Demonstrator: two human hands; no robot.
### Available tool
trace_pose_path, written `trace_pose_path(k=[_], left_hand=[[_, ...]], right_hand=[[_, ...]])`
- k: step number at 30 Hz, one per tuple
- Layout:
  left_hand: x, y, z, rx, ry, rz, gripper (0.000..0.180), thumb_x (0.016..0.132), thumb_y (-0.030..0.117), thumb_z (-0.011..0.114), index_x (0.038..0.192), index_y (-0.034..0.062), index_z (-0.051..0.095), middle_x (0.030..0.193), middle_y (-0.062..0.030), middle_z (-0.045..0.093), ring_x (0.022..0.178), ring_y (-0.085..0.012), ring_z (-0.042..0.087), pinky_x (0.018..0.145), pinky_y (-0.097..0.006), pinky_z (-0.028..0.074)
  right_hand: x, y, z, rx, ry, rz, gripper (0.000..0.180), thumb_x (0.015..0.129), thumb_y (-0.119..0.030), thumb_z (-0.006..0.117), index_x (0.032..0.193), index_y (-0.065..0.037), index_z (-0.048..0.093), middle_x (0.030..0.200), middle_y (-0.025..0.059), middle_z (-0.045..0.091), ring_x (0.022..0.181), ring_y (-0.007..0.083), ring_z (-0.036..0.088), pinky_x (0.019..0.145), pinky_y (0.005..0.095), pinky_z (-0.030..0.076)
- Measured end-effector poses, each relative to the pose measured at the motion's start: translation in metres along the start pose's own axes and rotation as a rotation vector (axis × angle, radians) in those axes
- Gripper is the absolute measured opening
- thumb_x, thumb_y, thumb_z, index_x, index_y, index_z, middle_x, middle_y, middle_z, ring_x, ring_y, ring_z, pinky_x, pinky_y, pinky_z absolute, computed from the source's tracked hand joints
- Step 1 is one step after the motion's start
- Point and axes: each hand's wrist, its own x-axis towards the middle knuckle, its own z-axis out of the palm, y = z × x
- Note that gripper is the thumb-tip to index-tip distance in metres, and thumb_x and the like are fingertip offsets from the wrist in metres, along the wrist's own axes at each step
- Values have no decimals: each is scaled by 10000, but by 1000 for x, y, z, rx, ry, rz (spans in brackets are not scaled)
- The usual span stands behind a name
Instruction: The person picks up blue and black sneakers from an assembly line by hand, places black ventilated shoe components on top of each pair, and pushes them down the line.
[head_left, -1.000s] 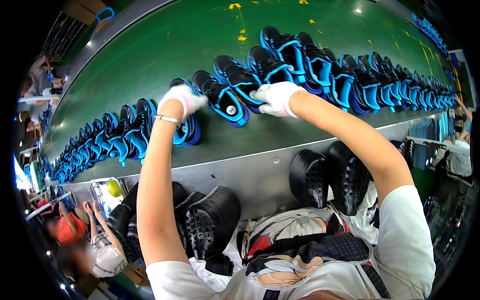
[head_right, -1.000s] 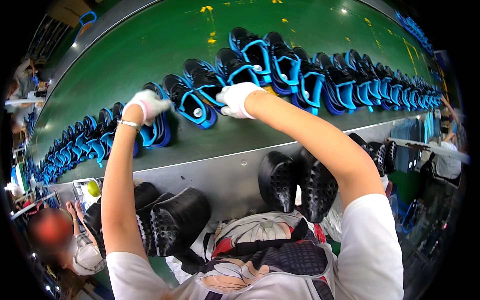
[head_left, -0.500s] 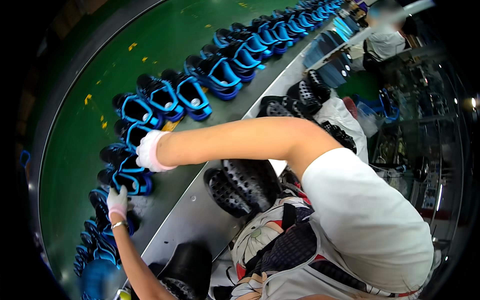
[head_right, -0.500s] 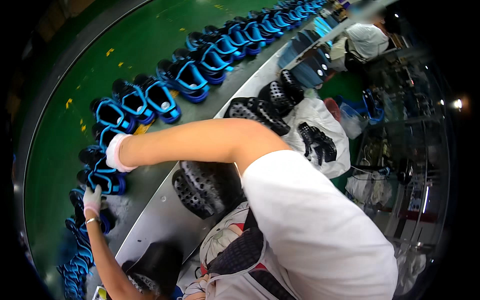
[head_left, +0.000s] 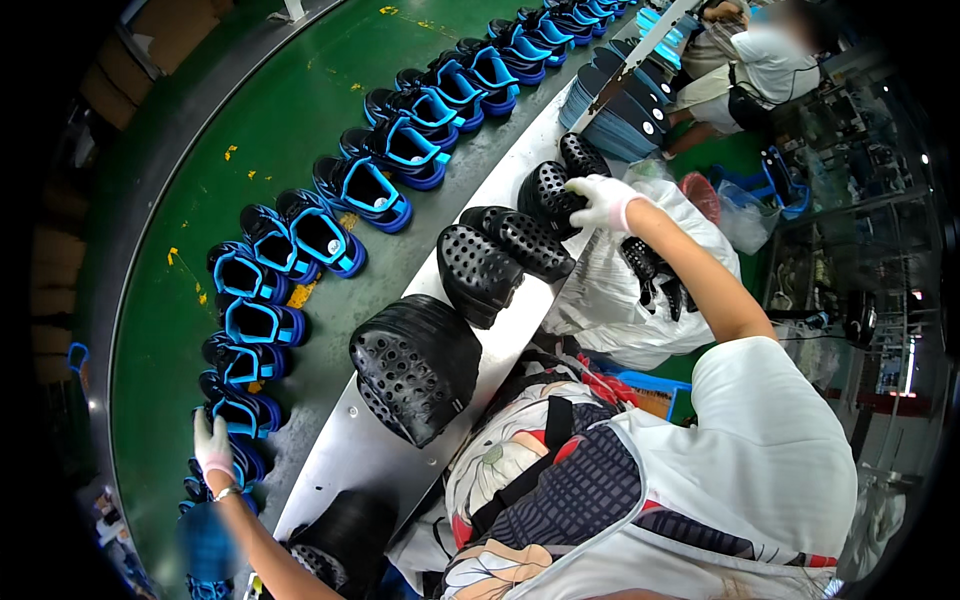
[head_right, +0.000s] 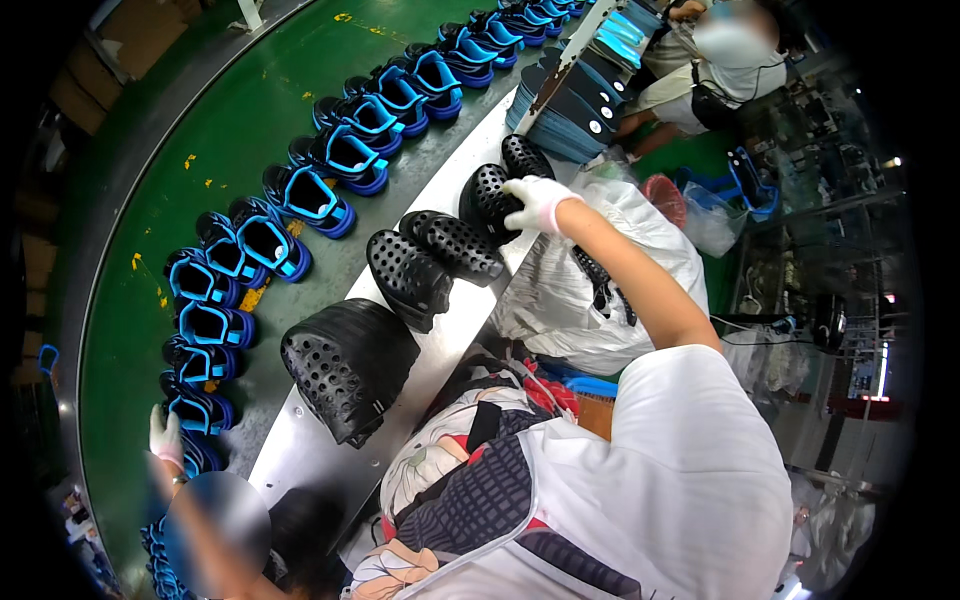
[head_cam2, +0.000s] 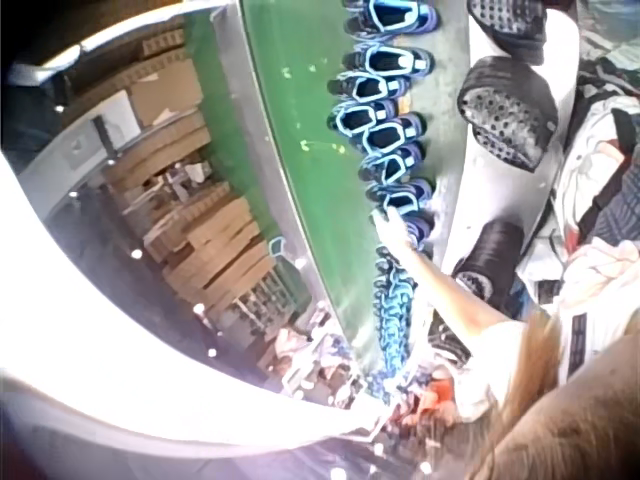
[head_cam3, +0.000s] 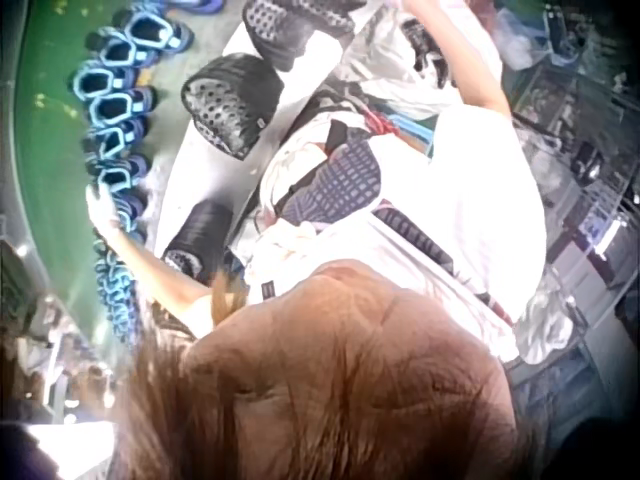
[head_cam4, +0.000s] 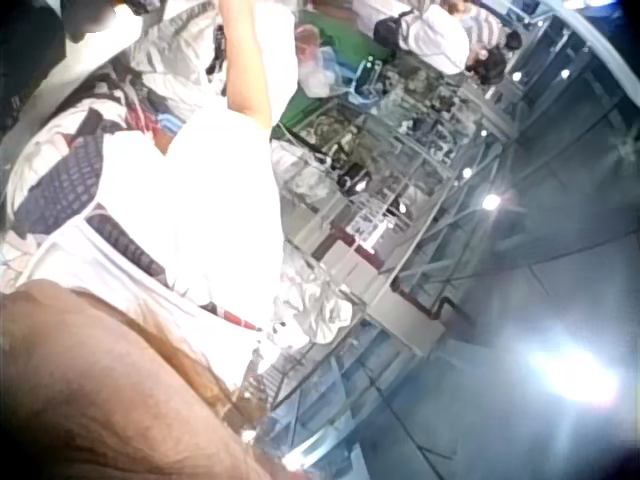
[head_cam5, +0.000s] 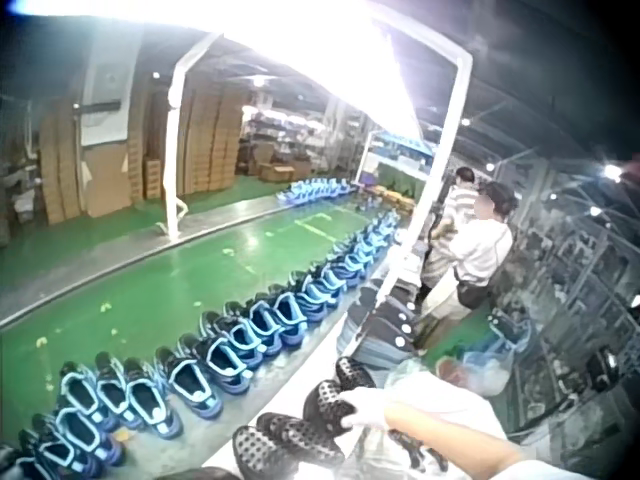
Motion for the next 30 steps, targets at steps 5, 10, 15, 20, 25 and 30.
trace_pose_path(k=[5,10,15,20,25,30], left_hand=[[-56,118,23,28,-124,-98,520,898,210,567,1356,-9,452,1335,-197,528,1226,-276,516,1024,-329,389],[-81,144,37,117,-92,-21,483,904,237,549,1320,-3,500,1329,-181,537,1248,-280,498,1058,-334,357],[-104,196,35,-16,43,170,449,922,177,558,1323,-16,492,1296,-175,559,1181,-250,545,1016,-321,399],[-133,325,45,-732,-186,80,543,976,329,518,1408,24,395,1349,-182,501,1110,-246,593,894,-339,513],[-139,375,47,-1489,-505,46,588,939,491,504,1302,32,452,1235,-202,556,1103,-313,552,940,-446,459],[-124,302,-24,-1625,-112,8,323,903,291,570,1103,38,547,994,-144,625,920,-276,624,852,-421,524]], right_hand=[[7,22,9,-27,51,-121,674,690,-341,727,1276,-82,518,1225,199,495,1112,354,544,962,391,444],[11,21,-13,-51,13,-239,666,654,-341,742,1199,-12,545,1198,194,503,1100,352,542,941,381,453],[-7,22,-62,1,131,-271,552,658,-303,747,1096,-15,574,1067,172,544,921,290,605,851,358,493],[-32,-88,-111,247,194,-577,516,688,-246,754,1121,-39,564,1101,147,549,922,290,616,830,333,501],[-54,-264,-90,281,166,-1299,514,694,-213,744,1142,-57,544,1145,128,549,1017,306,587,862,356,503],[-57,-381,-58,442,16,-1274,545,738,-349,689,1107,33,569,958,215,606,884,335,616,782,390,497]])
